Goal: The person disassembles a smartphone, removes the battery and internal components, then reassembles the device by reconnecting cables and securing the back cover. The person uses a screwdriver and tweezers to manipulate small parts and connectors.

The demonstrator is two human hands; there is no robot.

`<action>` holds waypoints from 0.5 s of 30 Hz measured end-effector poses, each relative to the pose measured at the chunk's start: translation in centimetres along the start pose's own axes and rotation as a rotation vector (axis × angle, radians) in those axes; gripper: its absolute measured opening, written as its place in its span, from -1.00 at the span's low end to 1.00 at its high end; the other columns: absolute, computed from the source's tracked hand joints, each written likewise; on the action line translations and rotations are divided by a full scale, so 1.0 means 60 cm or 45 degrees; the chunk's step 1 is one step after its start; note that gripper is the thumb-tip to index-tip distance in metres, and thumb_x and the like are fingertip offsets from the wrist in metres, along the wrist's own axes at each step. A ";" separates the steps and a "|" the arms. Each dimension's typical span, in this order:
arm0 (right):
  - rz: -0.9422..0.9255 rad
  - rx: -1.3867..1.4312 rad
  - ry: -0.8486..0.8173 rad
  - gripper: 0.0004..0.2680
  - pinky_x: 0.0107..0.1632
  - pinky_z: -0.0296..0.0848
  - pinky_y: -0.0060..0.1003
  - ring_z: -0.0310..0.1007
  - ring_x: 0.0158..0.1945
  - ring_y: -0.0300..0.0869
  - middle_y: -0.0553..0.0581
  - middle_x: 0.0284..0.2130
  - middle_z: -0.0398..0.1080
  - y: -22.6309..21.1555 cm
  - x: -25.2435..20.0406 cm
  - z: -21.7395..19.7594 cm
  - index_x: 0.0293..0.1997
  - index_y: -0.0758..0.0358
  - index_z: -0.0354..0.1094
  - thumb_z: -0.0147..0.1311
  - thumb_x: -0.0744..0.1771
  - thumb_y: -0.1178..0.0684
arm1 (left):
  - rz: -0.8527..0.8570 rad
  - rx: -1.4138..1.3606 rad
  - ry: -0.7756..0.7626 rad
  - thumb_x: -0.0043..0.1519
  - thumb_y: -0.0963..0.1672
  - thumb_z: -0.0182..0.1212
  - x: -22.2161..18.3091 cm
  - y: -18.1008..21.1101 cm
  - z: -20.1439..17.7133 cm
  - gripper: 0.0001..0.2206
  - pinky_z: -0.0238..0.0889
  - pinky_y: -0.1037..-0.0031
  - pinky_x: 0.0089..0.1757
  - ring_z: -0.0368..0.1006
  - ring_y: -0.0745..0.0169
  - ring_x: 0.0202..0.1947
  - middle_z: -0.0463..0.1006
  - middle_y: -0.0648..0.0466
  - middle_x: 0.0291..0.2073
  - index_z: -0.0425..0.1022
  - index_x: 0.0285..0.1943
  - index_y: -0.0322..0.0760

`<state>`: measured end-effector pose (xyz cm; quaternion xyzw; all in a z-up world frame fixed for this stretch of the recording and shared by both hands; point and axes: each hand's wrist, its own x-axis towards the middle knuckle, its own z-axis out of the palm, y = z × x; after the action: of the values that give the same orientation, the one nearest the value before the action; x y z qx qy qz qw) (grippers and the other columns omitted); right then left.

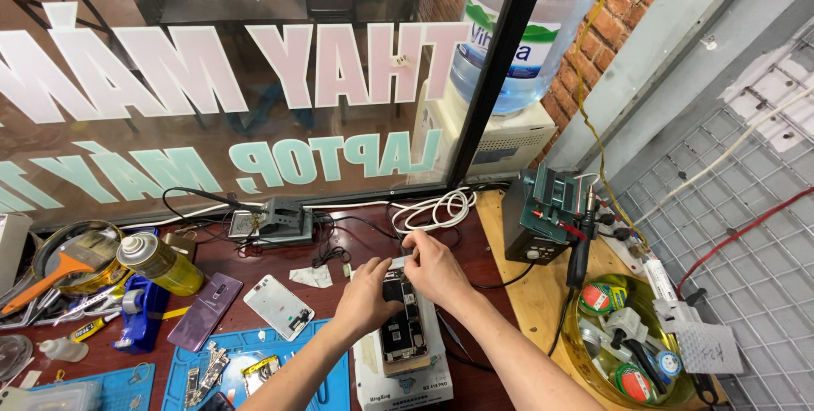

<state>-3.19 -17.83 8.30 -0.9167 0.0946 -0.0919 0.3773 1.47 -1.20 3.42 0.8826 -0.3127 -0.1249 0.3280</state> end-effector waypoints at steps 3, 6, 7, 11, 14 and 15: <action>-0.093 0.018 0.034 -0.81 -0.20 0.48 -0.06 0.50 -0.29 0.09 0.21 -0.39 0.43 -0.001 -0.006 0.008 -0.08 0.28 0.30 0.06 0.25 0.24 | -0.037 0.019 -0.066 -0.12 -0.09 0.56 -0.001 0.000 0.008 -0.20 0.22 0.20 0.20 0.24 -0.10 0.31 0.35 -0.08 0.26 0.27 0.35 -0.35; -0.124 0.001 0.023 -0.81 -0.17 0.51 -0.07 0.54 -0.26 0.11 0.23 -0.39 0.47 -0.001 -0.007 0.013 -0.09 0.28 0.34 0.06 0.24 0.25 | -0.129 0.012 -0.117 -0.10 -0.09 0.56 -0.004 -0.001 0.013 -0.19 0.17 0.15 0.20 0.19 -0.07 0.35 0.27 -0.10 0.34 0.26 0.38 -0.30; -0.100 -0.002 0.002 -0.81 -0.17 0.52 -0.08 0.56 -0.24 0.11 0.23 -0.38 0.50 -0.001 -0.007 0.012 -0.09 0.27 0.35 0.07 0.24 0.24 | -0.143 -0.008 -0.115 -0.10 -0.10 0.55 -0.003 -0.003 0.014 -0.20 0.17 0.16 0.21 0.20 -0.07 0.35 0.28 -0.09 0.33 0.26 0.38 -0.29; -0.090 -0.006 -0.034 -0.84 -0.15 0.55 -0.10 0.61 -0.18 0.09 0.25 -0.32 0.56 0.003 -0.006 0.008 -0.08 0.27 0.38 0.08 0.28 0.21 | -0.094 -0.098 -0.025 -0.11 -0.14 0.51 0.000 -0.014 0.017 -0.23 0.20 0.23 0.23 0.27 -0.11 0.31 0.33 -0.13 0.29 0.29 0.35 -0.35; 0.002 -0.010 -0.050 -0.86 -0.13 0.57 -0.12 0.62 -0.19 0.06 0.24 -0.31 0.57 0.003 0.004 0.002 -0.07 0.26 0.38 0.06 0.31 0.18 | -0.092 -0.079 -0.028 -0.08 -0.18 0.43 -0.002 -0.019 0.015 -0.30 0.25 0.25 0.22 0.32 -0.12 0.29 0.39 -0.11 0.27 0.33 0.33 -0.36; -0.014 -0.005 -0.059 -0.85 -0.12 0.57 -0.13 0.62 -0.18 0.05 0.24 -0.30 0.57 0.003 0.006 0.000 -0.06 0.26 0.38 0.05 0.30 0.19 | -0.109 -0.058 -0.051 -0.06 -0.20 0.40 -0.003 -0.019 0.013 -0.33 0.27 0.26 0.21 0.34 -0.12 0.29 0.41 -0.08 0.27 0.34 0.33 -0.35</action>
<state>-2.85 -18.06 8.20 -0.9198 0.0812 -0.0724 0.3770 1.55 -0.83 2.07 0.8848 -0.2783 -0.1637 0.3361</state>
